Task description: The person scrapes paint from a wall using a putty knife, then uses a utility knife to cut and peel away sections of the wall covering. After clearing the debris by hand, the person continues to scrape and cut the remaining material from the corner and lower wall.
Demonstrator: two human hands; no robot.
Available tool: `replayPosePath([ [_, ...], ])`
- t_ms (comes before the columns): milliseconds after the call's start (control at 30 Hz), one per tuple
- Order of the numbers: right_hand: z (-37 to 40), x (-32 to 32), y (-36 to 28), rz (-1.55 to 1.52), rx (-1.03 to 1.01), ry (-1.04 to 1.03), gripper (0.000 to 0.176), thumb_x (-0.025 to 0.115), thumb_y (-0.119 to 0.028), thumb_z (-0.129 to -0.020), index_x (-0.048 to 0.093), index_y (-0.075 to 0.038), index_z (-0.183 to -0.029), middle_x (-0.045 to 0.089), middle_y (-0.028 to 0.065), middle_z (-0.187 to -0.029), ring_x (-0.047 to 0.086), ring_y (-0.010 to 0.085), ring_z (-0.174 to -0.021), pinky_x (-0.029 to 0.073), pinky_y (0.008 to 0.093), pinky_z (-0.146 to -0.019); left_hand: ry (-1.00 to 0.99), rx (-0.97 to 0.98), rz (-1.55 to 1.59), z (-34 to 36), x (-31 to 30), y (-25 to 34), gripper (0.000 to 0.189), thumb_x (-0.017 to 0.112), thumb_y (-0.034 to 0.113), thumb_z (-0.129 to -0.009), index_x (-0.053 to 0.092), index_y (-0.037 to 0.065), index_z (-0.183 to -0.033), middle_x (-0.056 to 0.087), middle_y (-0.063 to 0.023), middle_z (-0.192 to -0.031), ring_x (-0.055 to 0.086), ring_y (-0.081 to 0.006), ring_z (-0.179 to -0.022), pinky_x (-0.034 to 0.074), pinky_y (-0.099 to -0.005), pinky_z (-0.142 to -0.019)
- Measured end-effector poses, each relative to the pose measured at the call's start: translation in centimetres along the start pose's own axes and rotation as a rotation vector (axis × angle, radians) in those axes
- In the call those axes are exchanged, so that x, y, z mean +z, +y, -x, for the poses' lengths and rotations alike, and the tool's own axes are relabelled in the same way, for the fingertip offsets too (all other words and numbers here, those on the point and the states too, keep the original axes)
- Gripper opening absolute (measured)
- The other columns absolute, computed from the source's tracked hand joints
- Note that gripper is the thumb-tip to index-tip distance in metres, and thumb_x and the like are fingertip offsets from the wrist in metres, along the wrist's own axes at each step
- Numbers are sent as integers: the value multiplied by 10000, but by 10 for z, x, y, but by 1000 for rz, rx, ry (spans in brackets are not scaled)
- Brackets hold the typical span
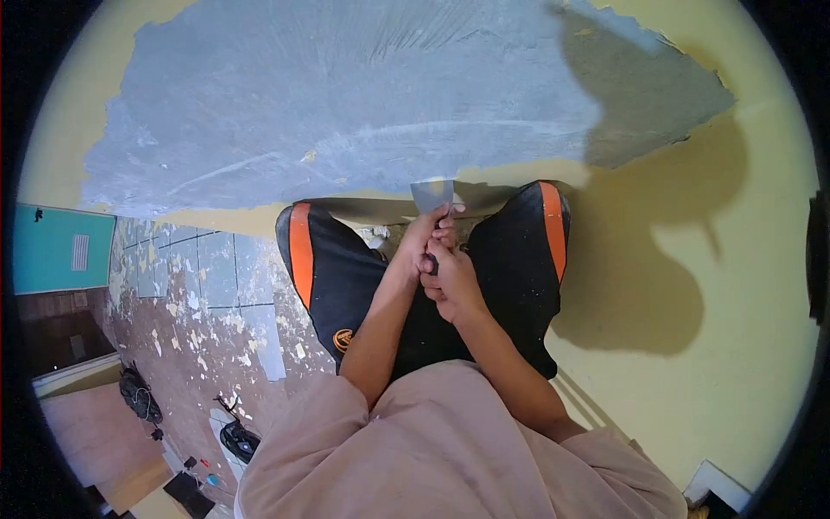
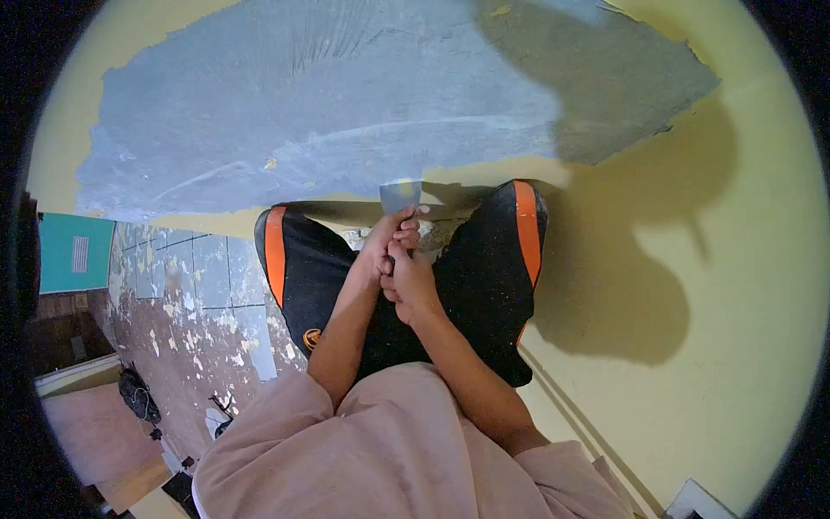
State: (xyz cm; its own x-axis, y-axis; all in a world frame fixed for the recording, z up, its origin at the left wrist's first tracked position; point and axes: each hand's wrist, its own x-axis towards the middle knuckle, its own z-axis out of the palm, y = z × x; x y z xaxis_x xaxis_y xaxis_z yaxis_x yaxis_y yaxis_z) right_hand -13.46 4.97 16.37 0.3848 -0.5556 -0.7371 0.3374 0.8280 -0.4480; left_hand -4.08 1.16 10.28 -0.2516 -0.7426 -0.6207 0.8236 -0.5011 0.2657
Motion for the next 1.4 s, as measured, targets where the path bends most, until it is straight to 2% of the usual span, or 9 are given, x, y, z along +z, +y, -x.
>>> replayPosePath([
  [567,2,-6,1,80,-75,-9,168,519,-261,-868,453,-117,-814,424,-15,-612,298,37,-373,164,179,-310,-153,-6,-30,-4,-1,-7,246,449,216,-920,492,29,-1073,326,52,-605,292,-37,-444,284,-179,-398],
  [700,8,-40,-27,198,121,11,166,525,-264,-870,455,-128,-803,428,-16,-620,308,29,-379,155,173,-309,-64,89,134,-11,4,-35,317,479,286,-912,509,11,-1065,414,25,-643,395,-54,-507,369,-195,-462],
  [800,33,-62,-50,672,9,69,274,502,-300,-888,534,-55,-1005,487,34,-610,452,122,-428,317,241,-372,47,78,82,2,32,-45,453,496,450,-873,472,30,-1041,548,-73,-804,560,-184,-744,494,-333,-699],
  [867,42,-73,-60,1252,-411,143,388,481,-308,-894,500,-75,-1203,568,144,-692,585,269,-581,449,320,-547,23,64,128,1,35,-52,451,500,455,-869,464,36,-1032,549,-78,-833,557,-187,-788,492,-331,-718],
  [967,48,-72,-69,1479,-583,174,421,482,-291,-885,447,-145,-1278,586,225,-784,599,375,-755,459,382,-712,11,53,204,-9,35,-58,464,467,486,-874,464,39,-999,534,-77,-867,532,-182,-837,476,-329,-720],
  [1167,2,-63,-56,1603,-871,214,353,551,-232,-826,561,-146,-1168,586,222,-765,591,382,-740,464,415,-653,-143,194,395,-38,35,-44,328,393,351,-920,487,37,-894,475,-38,-706,473,-152,-619,429,-299,-572],
  [1267,28,-47,-67,1603,-870,231,333,560,-215,-813,584,-140,-1136,587,229,-797,588,384,-727,463,431,-642,-302,-50,638,-30,47,-37,192,371,210,-896,432,77,-771,402,-15,-645,395,-113,-554,358,-255,-501],
  [1367,37,-25,-73,1579,-866,268,322,541,-228,-817,588,-135,-1122,596,225,-840,593,379,-760,472,442,-663,-272,70,552,-18,65,-28,179,411,219,-874,420,71,-775,373,-4,-648,361,-110,-545,346,-248,-502],
  [1400,39,-17,-73,1577,-856,276,322,541,-228,-817,588,-135,-1122,596,225,-840,593,379,-760,472,442,-663,-475,33,613,-43,46,-35,163,420,203,-866,417,58,-792,354,-6,-653,340,-114,-557,355,-253,-522],
])
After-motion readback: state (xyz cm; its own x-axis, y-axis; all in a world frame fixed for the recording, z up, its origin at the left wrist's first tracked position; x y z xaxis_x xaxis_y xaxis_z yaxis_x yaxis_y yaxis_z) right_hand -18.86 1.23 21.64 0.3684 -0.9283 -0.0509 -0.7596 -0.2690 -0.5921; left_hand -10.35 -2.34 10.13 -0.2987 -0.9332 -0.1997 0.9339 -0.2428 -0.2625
